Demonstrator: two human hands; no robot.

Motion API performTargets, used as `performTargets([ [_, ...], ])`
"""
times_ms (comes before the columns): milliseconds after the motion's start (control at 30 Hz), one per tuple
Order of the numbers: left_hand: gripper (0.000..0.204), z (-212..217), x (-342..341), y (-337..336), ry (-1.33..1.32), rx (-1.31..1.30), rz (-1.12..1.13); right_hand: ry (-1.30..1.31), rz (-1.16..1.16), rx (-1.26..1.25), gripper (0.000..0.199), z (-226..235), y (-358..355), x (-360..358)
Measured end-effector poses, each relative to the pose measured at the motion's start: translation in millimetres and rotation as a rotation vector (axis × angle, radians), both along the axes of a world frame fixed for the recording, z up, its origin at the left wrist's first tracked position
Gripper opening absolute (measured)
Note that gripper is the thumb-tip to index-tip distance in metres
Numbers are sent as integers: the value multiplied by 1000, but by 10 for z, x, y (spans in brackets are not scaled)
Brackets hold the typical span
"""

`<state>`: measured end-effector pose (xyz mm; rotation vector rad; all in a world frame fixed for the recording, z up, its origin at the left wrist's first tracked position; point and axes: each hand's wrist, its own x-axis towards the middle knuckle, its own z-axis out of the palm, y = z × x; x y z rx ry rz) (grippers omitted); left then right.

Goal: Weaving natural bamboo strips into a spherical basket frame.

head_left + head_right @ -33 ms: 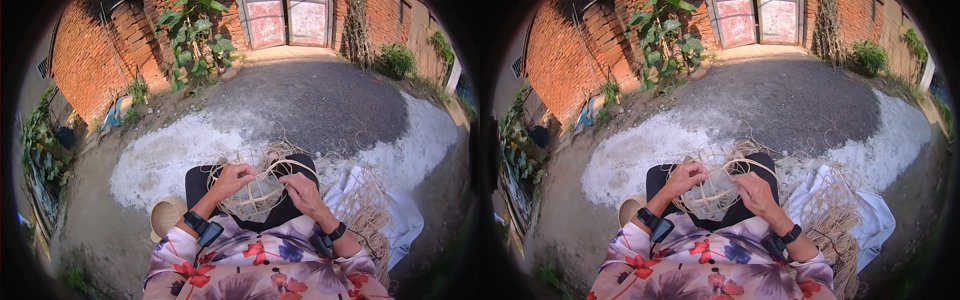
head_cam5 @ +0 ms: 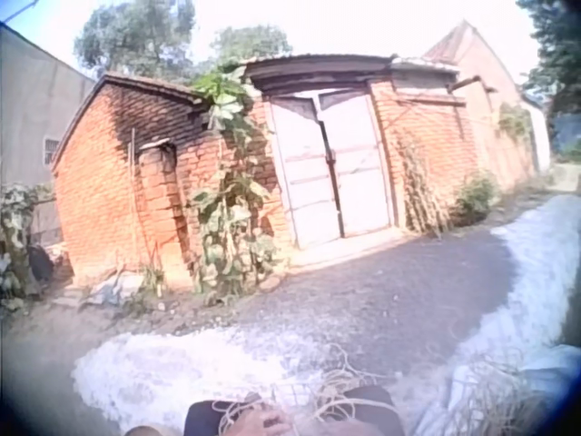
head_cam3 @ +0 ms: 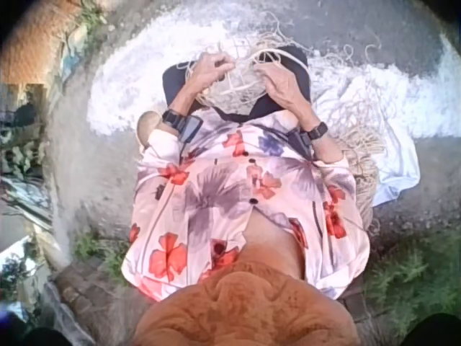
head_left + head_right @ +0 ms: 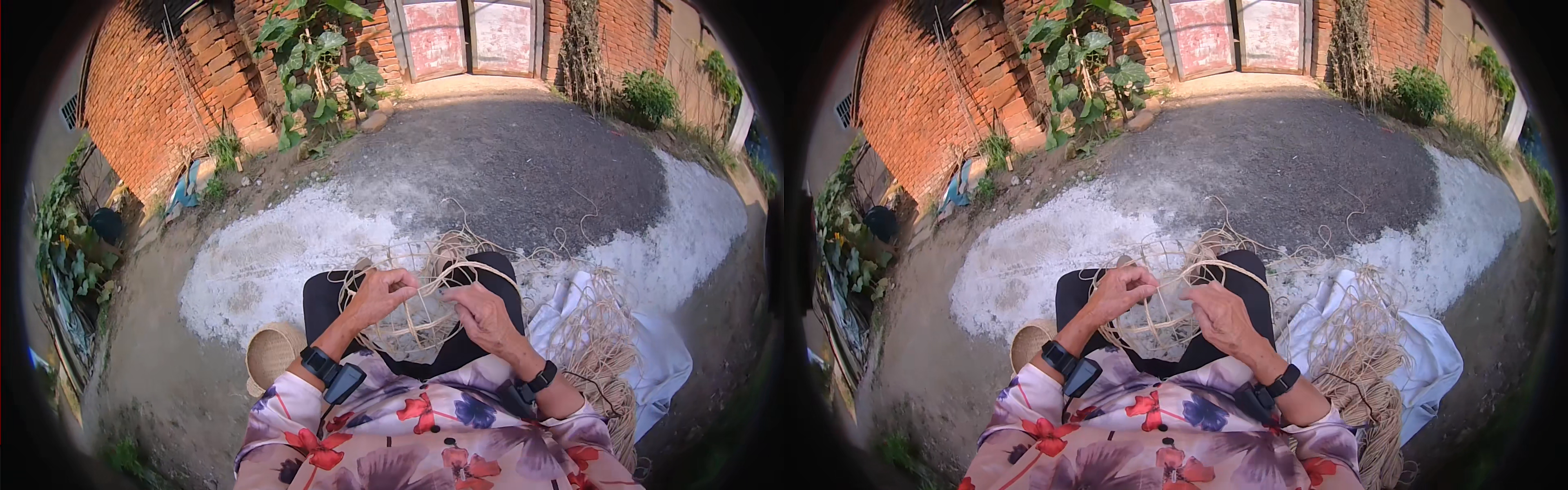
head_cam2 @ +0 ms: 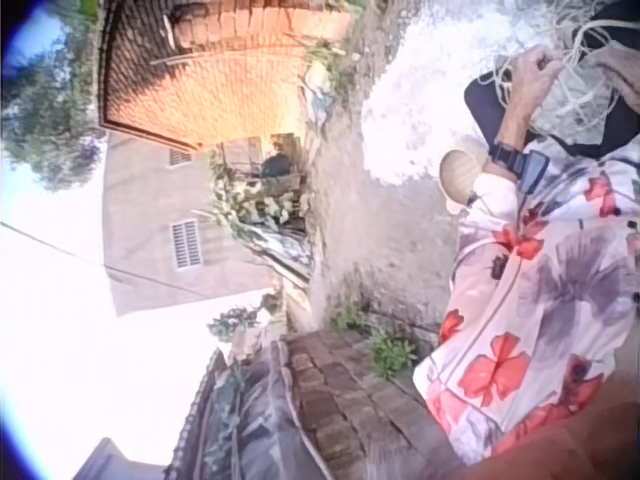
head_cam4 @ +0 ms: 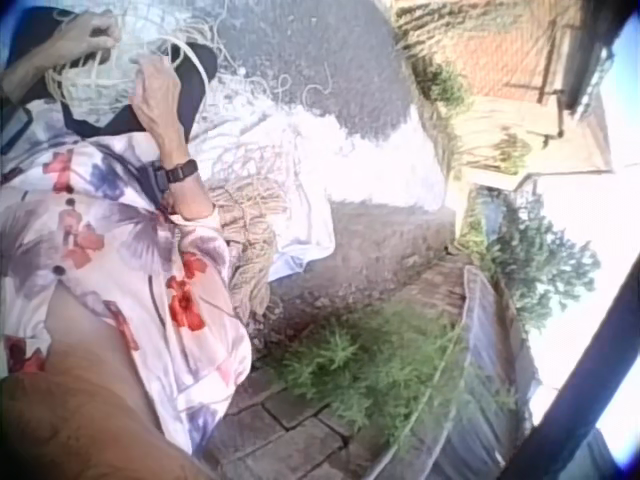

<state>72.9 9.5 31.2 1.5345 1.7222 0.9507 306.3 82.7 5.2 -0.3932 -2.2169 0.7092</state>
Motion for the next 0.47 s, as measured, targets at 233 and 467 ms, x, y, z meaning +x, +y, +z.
performTargets([
  [233, 16, -94, -79, 31, -167, -78, -83, -183, -81, -114, 20, 23, -155, -414],
  [467, 27, -23, -225, 123, -398, -224, -192, -351, -134, -100, 34, -12, -212, -504],
])
